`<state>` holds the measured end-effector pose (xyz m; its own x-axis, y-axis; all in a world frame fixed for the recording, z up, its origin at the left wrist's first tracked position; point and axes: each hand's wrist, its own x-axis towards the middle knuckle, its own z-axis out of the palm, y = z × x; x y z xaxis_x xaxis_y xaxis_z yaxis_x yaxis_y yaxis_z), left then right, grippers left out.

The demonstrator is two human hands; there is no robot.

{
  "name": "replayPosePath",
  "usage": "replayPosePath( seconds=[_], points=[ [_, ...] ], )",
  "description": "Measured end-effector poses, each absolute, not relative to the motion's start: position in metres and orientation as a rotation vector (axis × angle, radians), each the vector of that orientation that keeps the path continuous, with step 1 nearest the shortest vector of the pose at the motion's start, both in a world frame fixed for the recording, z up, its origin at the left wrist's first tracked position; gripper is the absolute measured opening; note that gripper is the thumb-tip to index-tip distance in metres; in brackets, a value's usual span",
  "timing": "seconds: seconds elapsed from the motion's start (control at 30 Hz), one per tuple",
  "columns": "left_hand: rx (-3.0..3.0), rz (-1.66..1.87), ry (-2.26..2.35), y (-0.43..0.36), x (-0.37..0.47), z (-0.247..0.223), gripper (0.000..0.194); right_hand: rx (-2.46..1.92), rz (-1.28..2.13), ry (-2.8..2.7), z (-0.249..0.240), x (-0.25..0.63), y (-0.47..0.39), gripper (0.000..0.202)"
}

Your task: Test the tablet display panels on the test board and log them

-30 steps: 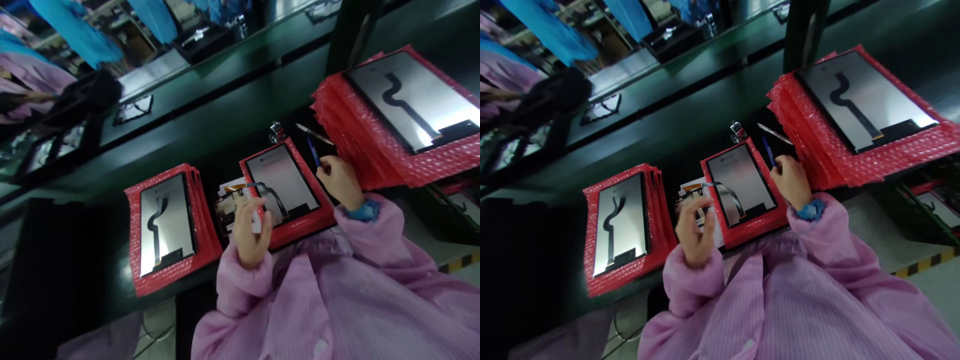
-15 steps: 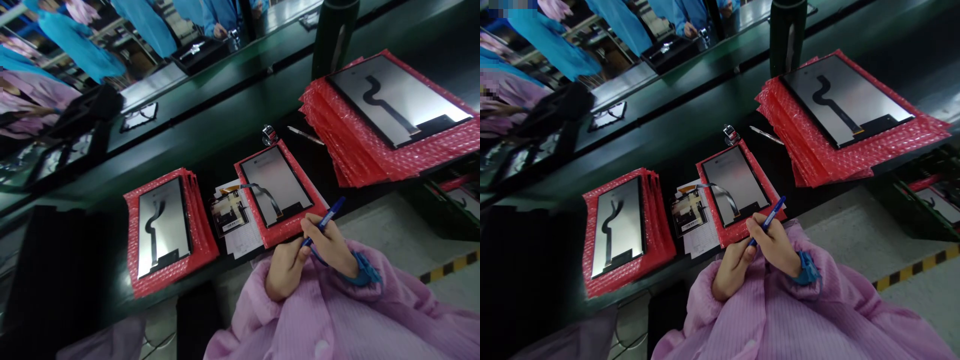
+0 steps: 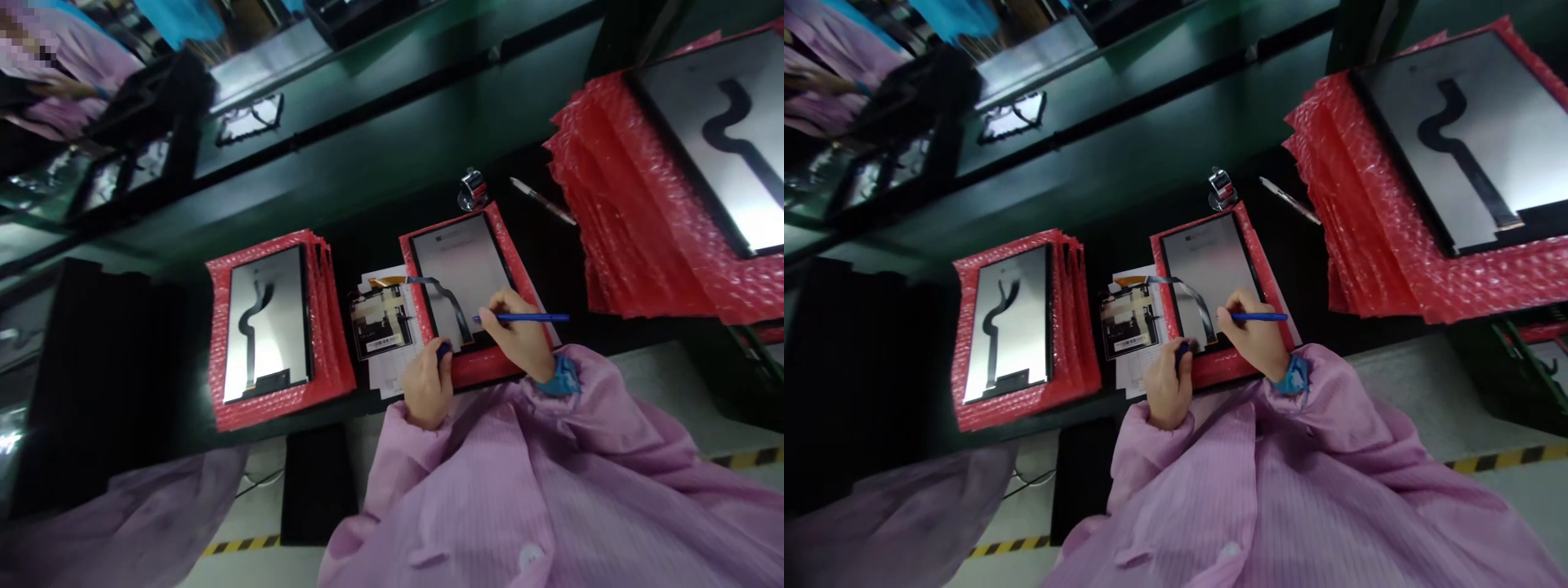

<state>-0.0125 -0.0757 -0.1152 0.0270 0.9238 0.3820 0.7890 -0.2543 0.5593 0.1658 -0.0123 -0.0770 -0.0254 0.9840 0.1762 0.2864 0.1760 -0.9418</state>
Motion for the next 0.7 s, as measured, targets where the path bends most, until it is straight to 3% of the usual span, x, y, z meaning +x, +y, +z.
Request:
replayPosePath(
  seconds=[0.1,0.4,0.57,0.7],
  points=[
    [2.223,1.020,1.794,-0.076,-0.011,-0.115,0.031,-1.336,0.821,-1.583,-0.084,0.166,-0.011,0.032],
    [2.309,1.016,1.767,-0.076,-0.010,-0.110,0.026,-1.359,0.806,-1.722,-0.083,0.165,-0.010,0.033],
    [2.270,1.027,1.760,-0.078,-0.010,-0.111,0.028,-1.363,0.931,-1.531,-0.079,0.166,-0.017,0.037],
    [2.274,1.017,1.747,-0.079,-0.011,-0.110,0.027,-1.177,1.023,-1.308,-0.053,0.185,-0.031,0.022]
  ],
)
